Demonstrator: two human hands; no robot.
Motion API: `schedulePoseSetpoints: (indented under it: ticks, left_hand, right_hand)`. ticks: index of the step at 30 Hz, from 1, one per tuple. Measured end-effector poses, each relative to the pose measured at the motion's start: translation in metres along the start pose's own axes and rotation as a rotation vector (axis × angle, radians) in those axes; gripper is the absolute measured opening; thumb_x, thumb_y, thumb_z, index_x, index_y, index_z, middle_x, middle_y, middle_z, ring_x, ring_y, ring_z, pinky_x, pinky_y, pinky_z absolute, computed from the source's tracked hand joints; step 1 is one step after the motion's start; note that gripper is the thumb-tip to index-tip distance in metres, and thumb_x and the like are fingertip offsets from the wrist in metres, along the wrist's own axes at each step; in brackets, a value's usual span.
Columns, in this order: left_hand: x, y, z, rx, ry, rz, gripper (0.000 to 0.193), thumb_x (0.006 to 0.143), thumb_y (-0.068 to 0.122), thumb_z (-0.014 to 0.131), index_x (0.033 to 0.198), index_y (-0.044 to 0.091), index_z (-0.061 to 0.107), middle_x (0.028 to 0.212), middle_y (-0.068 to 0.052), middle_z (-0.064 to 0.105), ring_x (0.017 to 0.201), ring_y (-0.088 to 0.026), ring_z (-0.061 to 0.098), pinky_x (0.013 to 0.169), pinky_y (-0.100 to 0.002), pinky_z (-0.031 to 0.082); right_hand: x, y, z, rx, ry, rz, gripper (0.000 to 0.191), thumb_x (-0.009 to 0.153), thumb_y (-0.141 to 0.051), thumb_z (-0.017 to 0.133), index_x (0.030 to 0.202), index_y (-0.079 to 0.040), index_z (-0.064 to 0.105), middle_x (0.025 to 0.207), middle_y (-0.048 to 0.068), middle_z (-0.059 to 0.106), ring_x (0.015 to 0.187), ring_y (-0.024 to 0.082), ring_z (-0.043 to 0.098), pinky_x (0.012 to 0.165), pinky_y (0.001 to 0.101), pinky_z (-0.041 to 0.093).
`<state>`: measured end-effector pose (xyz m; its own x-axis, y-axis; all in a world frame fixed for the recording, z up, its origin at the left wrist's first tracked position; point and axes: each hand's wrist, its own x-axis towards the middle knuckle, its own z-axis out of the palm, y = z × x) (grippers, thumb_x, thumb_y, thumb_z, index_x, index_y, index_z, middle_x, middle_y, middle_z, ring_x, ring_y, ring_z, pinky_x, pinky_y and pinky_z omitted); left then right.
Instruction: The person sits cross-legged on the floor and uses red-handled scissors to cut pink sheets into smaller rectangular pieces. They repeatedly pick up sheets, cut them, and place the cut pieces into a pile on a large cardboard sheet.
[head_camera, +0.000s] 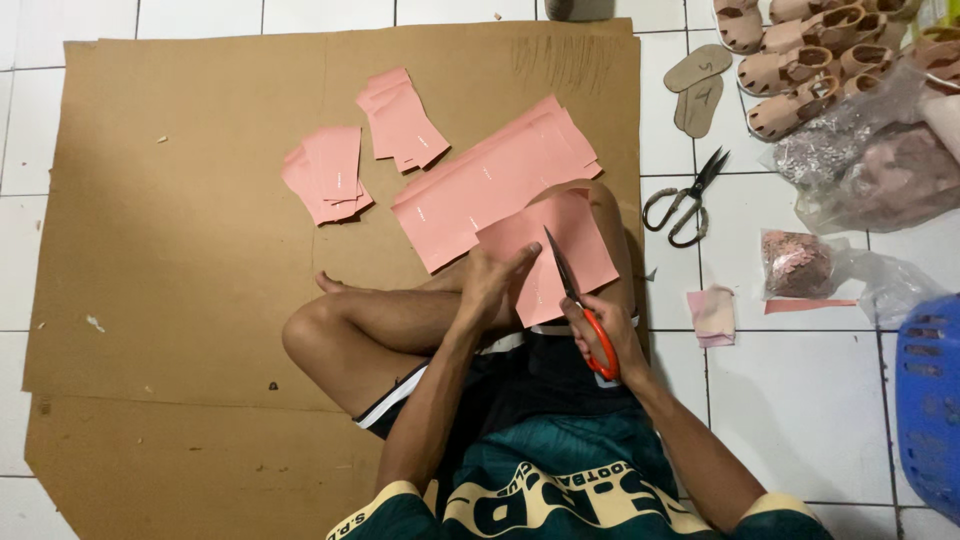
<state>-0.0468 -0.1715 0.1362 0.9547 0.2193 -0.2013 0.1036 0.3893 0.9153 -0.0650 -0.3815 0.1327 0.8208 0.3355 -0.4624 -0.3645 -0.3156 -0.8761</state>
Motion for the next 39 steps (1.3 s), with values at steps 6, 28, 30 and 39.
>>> schedulePoseSetpoints:
  ticks: [6,28,30,39]
  left_hand:
    - [-0.003,0.008,0.001,0.376,0.009,-0.022,0.031,0.082,0.024,0.082,0.099,-0.001,0.073,0.086,-0.007,0.076,0.074,-0.014,0.072,0.066,-0.028,0.059]
    - [0.078,0.054,-0.074,0.462,0.128,0.173,0.039,0.091,0.030,0.079,0.077,-0.004,0.067,0.067,-0.007,0.062,0.061,-0.014,0.056,0.056,-0.030,0.044]
    - [0.131,0.071,-0.095,0.224,0.037,0.232,0.046,0.091,0.033,0.081,0.092,-0.011,0.068,0.082,-0.015,0.066,0.074,-0.019,0.065,0.066,-0.033,0.052]
    - [0.162,-0.039,-0.069,0.667,-0.134,0.352,0.086,0.088,0.037,0.088,0.149,-0.005,0.044,0.147,-0.028,0.055,0.129,-0.042,0.059,0.100,-0.047,0.054]
  right_hand:
    - [0.012,-0.004,0.001,-0.053,0.028,-0.079,0.045,0.094,-0.050,0.062,0.086,-0.006,0.065,0.055,-0.002,0.051,0.045,0.008,0.053,0.042,0.0240,0.046]
    - [0.035,0.023,-0.009,0.316,-0.146,-0.104,0.045,0.104,-0.044,0.051,0.092,-0.002,0.061,0.060,-0.002,0.044,0.041,0.005,0.040,0.036,0.0220,0.034]
    - [0.037,0.027,-0.007,0.350,-0.158,-0.104,0.047,0.104,-0.046,0.050,0.093,-0.002,0.060,0.061,-0.001,0.044,0.041,0.005,0.039,0.036,0.0218,0.034]
    - [0.041,0.044,-0.008,0.496,-0.076,-0.227,0.055,0.103,-0.056,0.046,0.101,-0.002,0.057,0.064,0.000,0.048,0.043,0.005,0.041,0.038,0.0211,0.035]
